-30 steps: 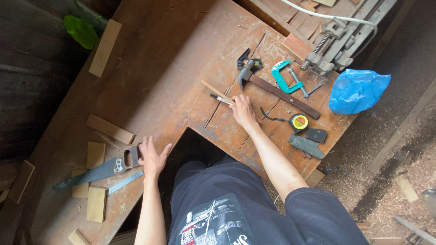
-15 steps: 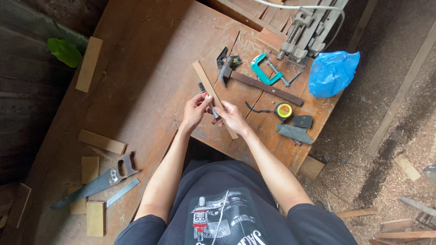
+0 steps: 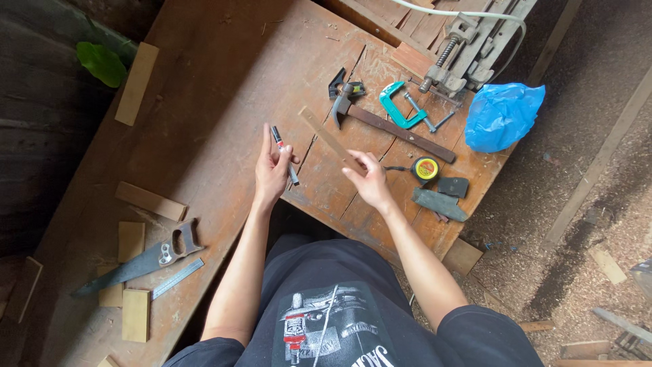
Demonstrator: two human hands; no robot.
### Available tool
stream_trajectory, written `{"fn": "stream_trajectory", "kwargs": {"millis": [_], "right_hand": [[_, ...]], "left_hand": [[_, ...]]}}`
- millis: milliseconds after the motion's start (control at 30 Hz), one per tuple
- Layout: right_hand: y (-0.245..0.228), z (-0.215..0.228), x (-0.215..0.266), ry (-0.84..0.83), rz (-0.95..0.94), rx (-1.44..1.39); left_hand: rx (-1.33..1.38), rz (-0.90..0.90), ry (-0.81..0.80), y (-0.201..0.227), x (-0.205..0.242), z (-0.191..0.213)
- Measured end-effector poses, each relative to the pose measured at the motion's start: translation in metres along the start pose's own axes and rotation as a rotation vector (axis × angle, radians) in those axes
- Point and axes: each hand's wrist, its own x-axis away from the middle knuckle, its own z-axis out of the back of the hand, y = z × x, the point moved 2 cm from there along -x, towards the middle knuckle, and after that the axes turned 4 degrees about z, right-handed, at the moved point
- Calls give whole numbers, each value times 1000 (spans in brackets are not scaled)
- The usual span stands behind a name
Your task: The person measures several small wooden pieces on a workbench using a metal ruler. They repeatedly place the ruler on different pieces, adjust positions, and handle the wood pieces one at a time. The person also picks up a hammer and a blue plastic bag containing nails toward the end.
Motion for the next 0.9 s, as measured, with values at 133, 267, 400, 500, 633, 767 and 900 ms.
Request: {"fn": "stream_trajectory", "kwargs": {"millis": [133, 267, 400, 500, 633, 767, 900], "right_hand": [[-32, -26, 5, -43, 64, 87], [-52, -52, 8, -126, 18, -19], [-38, -45, 5, -319, 6, -15], [-3, -1, -27, -108, 249, 165], [60, 69, -71, 61, 62, 932], [92, 85, -80, -52, 53, 1096], [97, 85, -84, -91, 77, 1019]], "left_hand": [[44, 127, -134, -19, 2, -4], [249, 275, -251, -43, 6, -2], [200, 302, -135, -51, 13, 9], [187, 347, -50, -49, 20, 20], [233, 428, -3, -46, 32, 29], [244, 481, 0, -48, 36, 30], [260, 517, -7, -58, 38, 30]]}}
